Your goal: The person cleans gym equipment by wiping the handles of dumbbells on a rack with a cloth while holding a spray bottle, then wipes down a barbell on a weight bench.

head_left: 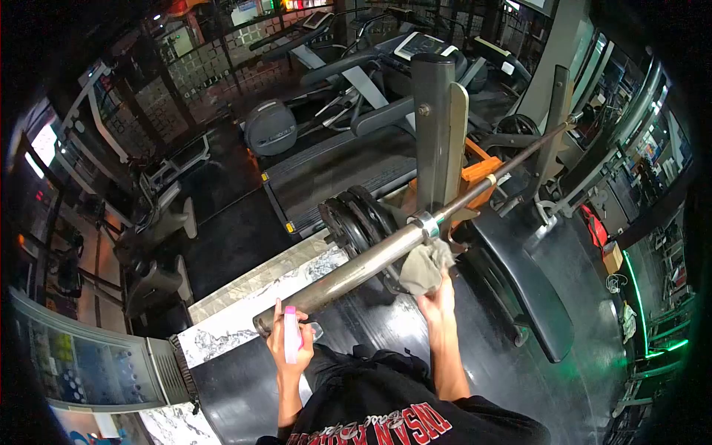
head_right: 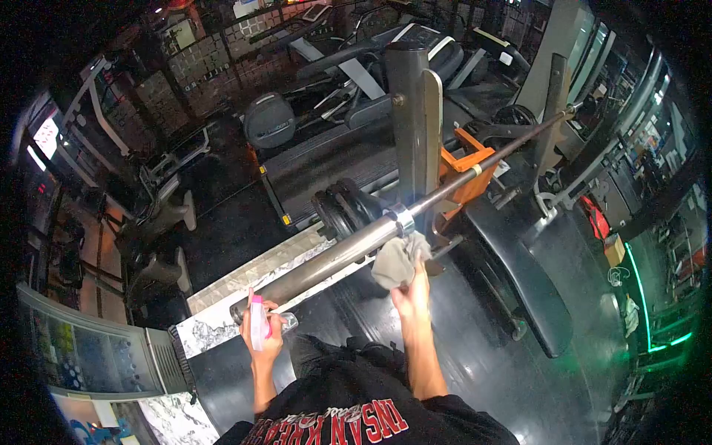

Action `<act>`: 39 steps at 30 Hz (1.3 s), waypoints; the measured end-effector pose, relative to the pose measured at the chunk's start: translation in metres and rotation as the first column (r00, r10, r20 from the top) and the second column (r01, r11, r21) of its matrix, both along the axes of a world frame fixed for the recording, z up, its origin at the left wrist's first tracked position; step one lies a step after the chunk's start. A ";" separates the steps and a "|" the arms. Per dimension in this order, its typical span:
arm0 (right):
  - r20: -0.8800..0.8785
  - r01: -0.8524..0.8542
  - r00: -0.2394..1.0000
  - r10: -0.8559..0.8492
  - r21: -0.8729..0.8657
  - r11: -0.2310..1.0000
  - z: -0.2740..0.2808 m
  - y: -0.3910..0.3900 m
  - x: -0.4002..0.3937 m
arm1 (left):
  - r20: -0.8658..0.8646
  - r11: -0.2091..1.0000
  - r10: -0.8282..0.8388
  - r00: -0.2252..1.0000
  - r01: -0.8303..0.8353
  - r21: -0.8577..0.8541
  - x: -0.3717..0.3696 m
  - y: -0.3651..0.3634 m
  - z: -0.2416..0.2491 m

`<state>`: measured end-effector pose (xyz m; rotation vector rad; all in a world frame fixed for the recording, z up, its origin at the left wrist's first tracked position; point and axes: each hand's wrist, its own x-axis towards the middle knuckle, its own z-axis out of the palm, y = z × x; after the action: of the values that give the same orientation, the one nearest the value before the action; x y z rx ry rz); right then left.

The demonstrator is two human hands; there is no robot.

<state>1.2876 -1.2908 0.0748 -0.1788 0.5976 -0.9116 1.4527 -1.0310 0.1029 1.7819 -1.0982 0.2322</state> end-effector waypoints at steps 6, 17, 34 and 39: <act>-0.312 -0.369 0.512 -0.800 -0.921 0.123 0.025 0.019 0.041 | -0.296 0.978 -0.068 0.953 0.006 -0.208 -0.007 -0.001 0.004; -0.117 -0.438 0.851 -0.512 -0.697 -0.567 -0.003 0.139 0.091 | -0.262 0.965 -0.061 0.963 -0.010 -0.261 -0.019 0.038 0.038; -0.196 -0.412 0.697 -0.689 -0.897 -0.162 -0.011 0.093 0.076 | -0.237 0.948 -0.127 0.963 0.048 -0.315 -0.009 0.027 0.063; -0.137 -0.515 0.698 -0.703 -0.777 -0.360 -0.006 0.069 0.060 | -0.186 0.902 -0.077 0.979 -0.011 -0.432 0.011 0.010 0.070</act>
<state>1.3475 -1.2218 0.0684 -2.4916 0.2702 -1.3826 1.4632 -1.0214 0.1726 1.3544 -0.8529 0.2489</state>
